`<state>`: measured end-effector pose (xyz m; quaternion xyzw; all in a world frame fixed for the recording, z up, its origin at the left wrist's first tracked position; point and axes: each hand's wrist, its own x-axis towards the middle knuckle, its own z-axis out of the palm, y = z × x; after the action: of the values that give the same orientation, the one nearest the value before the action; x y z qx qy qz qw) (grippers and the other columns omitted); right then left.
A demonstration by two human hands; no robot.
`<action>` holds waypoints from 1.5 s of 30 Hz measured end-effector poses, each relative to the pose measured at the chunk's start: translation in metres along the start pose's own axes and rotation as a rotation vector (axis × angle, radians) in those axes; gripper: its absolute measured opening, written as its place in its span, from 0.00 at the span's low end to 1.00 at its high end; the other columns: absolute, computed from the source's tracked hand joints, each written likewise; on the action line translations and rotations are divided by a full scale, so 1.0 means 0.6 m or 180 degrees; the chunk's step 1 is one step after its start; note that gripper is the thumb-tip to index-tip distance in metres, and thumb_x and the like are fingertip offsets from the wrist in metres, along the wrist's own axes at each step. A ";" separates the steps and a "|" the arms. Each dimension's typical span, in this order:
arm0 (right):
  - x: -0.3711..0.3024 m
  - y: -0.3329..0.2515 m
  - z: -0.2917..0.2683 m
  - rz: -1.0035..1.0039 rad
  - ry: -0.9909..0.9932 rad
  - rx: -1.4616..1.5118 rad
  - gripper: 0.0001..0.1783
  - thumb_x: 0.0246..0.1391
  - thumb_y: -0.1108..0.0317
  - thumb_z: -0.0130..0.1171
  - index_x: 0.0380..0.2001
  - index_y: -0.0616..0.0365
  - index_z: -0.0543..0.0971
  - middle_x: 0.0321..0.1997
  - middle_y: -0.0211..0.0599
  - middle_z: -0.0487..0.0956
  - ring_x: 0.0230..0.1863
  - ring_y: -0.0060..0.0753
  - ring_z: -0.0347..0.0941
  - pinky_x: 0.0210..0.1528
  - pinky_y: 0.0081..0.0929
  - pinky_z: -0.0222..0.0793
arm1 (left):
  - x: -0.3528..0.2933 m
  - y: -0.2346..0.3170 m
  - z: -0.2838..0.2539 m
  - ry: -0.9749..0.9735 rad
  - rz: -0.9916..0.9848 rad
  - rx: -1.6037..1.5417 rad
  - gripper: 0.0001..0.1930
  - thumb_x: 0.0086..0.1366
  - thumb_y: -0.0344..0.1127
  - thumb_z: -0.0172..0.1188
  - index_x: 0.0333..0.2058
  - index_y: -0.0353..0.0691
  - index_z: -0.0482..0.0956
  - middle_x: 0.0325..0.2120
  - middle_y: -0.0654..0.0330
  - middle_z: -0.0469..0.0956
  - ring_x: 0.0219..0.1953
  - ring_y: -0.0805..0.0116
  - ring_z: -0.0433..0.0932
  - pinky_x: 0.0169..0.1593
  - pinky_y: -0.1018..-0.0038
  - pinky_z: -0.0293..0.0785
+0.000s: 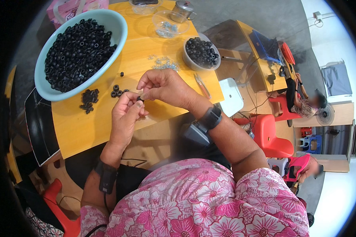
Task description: The person is assembling small black plastic components by inserting tiny metal parts into them.
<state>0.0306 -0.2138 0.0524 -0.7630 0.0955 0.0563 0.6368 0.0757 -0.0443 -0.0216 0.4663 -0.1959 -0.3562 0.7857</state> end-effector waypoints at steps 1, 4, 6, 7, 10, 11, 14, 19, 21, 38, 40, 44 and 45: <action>0.001 0.003 0.000 0.0042 -0.0014 0.0111 0.07 0.50 0.80 0.59 0.35 0.64 0.78 0.32 0.28 0.78 0.34 0.16 0.74 0.39 0.15 0.71 | 0.000 0.001 0.001 0.0005 -0.0027 -0.0031 0.05 0.67 0.31 0.52 0.40 0.38 0.71 0.27 0.68 0.69 0.28 0.83 0.69 0.38 0.80 0.74; 0.004 0.015 0.001 0.0236 -0.0190 0.0506 0.09 0.51 0.77 0.61 0.38 0.62 0.77 0.32 0.28 0.78 0.33 0.16 0.74 0.36 0.14 0.70 | -0.001 0.008 0.000 -0.0004 -0.0093 -0.0043 0.05 0.67 0.31 0.53 0.39 0.39 0.72 0.27 0.69 0.70 0.28 0.83 0.70 0.37 0.81 0.73; 0.006 0.035 -0.002 0.0392 -0.0401 0.1008 0.10 0.52 0.75 0.61 0.39 0.61 0.77 0.32 0.28 0.78 0.32 0.17 0.74 0.34 0.14 0.70 | 0.000 0.011 -0.002 -0.0015 -0.0116 -0.0020 0.05 0.67 0.31 0.53 0.39 0.39 0.72 0.26 0.69 0.71 0.28 0.83 0.70 0.37 0.82 0.73; 0.005 0.042 -0.004 0.0561 -0.0606 0.1514 0.12 0.52 0.74 0.62 0.41 0.60 0.76 0.32 0.28 0.78 0.31 0.18 0.74 0.33 0.14 0.70 | -0.002 0.010 -0.002 -0.0088 -0.0159 -0.0020 0.05 0.67 0.31 0.53 0.39 0.39 0.72 0.26 0.69 0.72 0.28 0.83 0.70 0.37 0.82 0.73; 0.000 0.032 0.007 0.0759 -0.0593 0.1797 0.14 0.52 0.72 0.63 0.43 0.59 0.75 0.31 0.28 0.78 0.30 0.18 0.73 0.31 0.14 0.69 | -0.005 0.010 -0.006 -0.0163 -0.0178 -0.0051 0.06 0.66 0.30 0.54 0.40 0.38 0.73 0.27 0.68 0.73 0.28 0.82 0.72 0.37 0.82 0.72; 0.000 0.022 0.007 0.0807 -0.0486 0.1667 0.12 0.53 0.72 0.62 0.41 0.60 0.76 0.29 0.28 0.78 0.28 0.18 0.72 0.29 0.14 0.68 | -0.006 0.010 -0.005 -0.0213 -0.0179 -0.0094 0.07 0.66 0.30 0.54 0.41 0.36 0.73 0.28 0.67 0.73 0.29 0.82 0.72 0.37 0.82 0.72; 0.021 0.021 -0.013 0.0664 -0.0307 0.1353 0.13 0.52 0.68 0.64 0.41 0.60 0.77 0.27 0.26 0.75 0.26 0.16 0.69 0.29 0.14 0.64 | -0.010 0.014 -0.004 -0.0027 -0.0309 -0.0045 0.06 0.65 0.28 0.54 0.40 0.36 0.73 0.28 0.67 0.73 0.30 0.81 0.72 0.38 0.82 0.72; 0.088 0.025 0.006 -0.0468 0.0606 -0.1232 0.08 0.53 0.72 0.60 0.36 0.60 0.81 0.26 0.25 0.75 0.28 0.18 0.69 0.31 0.19 0.67 | -0.005 0.007 -0.008 -0.0150 -0.0162 -0.0205 0.05 0.65 0.29 0.55 0.39 0.37 0.72 0.29 0.67 0.72 0.31 0.81 0.72 0.39 0.81 0.73; 0.111 0.030 0.021 -0.0857 0.0783 -0.1889 0.11 0.47 0.73 0.62 0.37 0.59 0.81 0.28 0.31 0.76 0.29 0.23 0.72 0.32 0.23 0.70 | -0.005 0.007 -0.009 -0.0153 -0.0191 -0.0218 0.05 0.65 0.28 0.55 0.39 0.36 0.73 0.31 0.66 0.73 0.32 0.81 0.73 0.39 0.81 0.73; 0.103 0.024 0.020 -0.0603 0.0697 -0.1499 0.05 0.47 0.73 0.64 0.28 0.62 0.80 0.28 0.36 0.80 0.28 0.27 0.77 0.33 0.22 0.72 | -0.005 0.007 -0.004 -0.0091 -0.0063 -0.0224 0.04 0.66 0.29 0.54 0.39 0.38 0.72 0.27 0.68 0.71 0.29 0.82 0.70 0.39 0.80 0.73; 0.077 0.031 0.013 -0.0380 0.0634 -0.0690 0.05 0.48 0.74 0.63 0.29 0.63 0.79 0.28 0.34 0.80 0.29 0.23 0.76 0.33 0.21 0.72 | -0.005 0.007 -0.005 -0.0114 -0.0079 -0.0218 0.04 0.66 0.30 0.55 0.39 0.39 0.72 0.27 0.68 0.70 0.29 0.82 0.70 0.39 0.80 0.73; 0.025 0.021 0.010 0.0029 0.0597 0.0456 0.04 0.49 0.78 0.62 0.30 0.65 0.78 0.27 0.32 0.79 0.25 0.22 0.76 0.30 0.18 0.73 | -0.008 0.007 -0.006 -0.0043 -0.0077 -0.0191 0.05 0.67 0.32 0.55 0.38 0.39 0.72 0.27 0.69 0.70 0.29 0.82 0.70 0.39 0.80 0.73; 0.012 0.020 0.008 0.0051 0.0694 0.0442 0.04 0.50 0.76 0.62 0.31 0.64 0.80 0.27 0.32 0.79 0.25 0.20 0.75 0.30 0.18 0.72 | -0.007 0.008 -0.005 -0.0021 -0.0079 -0.0148 0.05 0.67 0.32 0.54 0.39 0.39 0.72 0.28 0.69 0.70 0.29 0.82 0.70 0.39 0.80 0.73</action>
<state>0.0350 -0.2113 0.0388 -0.7179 0.1740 -0.0287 0.6734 0.0764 -0.0380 -0.0189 0.4491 -0.1844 -0.3718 0.7912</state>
